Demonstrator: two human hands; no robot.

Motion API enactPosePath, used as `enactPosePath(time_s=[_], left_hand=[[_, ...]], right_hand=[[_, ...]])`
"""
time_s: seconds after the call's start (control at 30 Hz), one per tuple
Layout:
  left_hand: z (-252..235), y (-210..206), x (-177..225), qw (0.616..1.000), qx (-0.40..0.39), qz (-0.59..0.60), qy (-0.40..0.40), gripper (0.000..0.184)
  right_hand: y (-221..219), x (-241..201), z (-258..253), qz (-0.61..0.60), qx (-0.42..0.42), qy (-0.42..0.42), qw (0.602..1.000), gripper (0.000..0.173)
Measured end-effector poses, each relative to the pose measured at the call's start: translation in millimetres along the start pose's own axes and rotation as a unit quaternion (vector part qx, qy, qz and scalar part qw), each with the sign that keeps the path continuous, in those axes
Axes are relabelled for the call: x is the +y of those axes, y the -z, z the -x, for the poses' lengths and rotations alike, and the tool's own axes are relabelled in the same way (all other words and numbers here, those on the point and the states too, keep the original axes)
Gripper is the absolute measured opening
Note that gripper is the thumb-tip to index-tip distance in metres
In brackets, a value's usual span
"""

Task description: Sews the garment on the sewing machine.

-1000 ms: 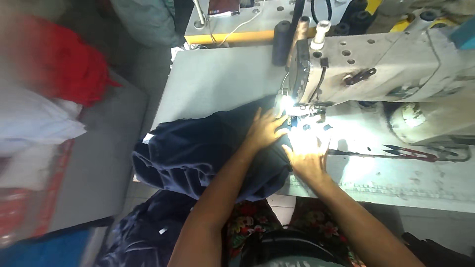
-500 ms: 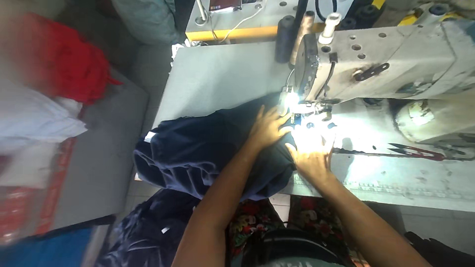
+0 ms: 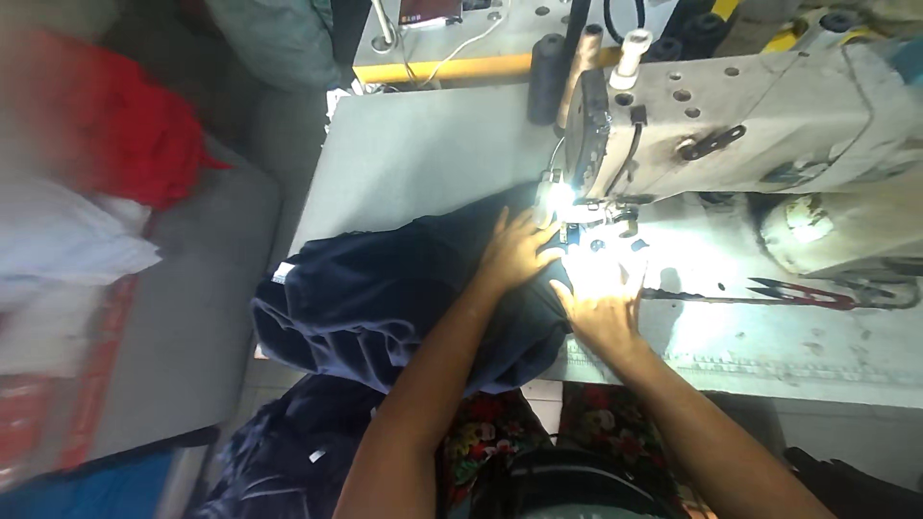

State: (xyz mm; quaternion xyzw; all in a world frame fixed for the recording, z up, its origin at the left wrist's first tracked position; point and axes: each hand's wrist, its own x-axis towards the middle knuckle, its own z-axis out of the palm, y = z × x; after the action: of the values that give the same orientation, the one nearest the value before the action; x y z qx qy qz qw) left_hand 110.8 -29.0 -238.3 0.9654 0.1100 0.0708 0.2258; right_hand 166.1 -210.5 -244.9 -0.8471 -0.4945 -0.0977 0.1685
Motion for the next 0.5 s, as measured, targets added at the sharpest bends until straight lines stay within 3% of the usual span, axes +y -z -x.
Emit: enactPosePath(time_s=[0.5], left_hand=[[-4.1, 5.8, 2.2, 0.999, -0.03, -0.003, 0.019, 0.048]], right_hand=[[-0.5, 0.8, -2.6, 0.002, -0.004, 0.0, 1.0, 0.045]])
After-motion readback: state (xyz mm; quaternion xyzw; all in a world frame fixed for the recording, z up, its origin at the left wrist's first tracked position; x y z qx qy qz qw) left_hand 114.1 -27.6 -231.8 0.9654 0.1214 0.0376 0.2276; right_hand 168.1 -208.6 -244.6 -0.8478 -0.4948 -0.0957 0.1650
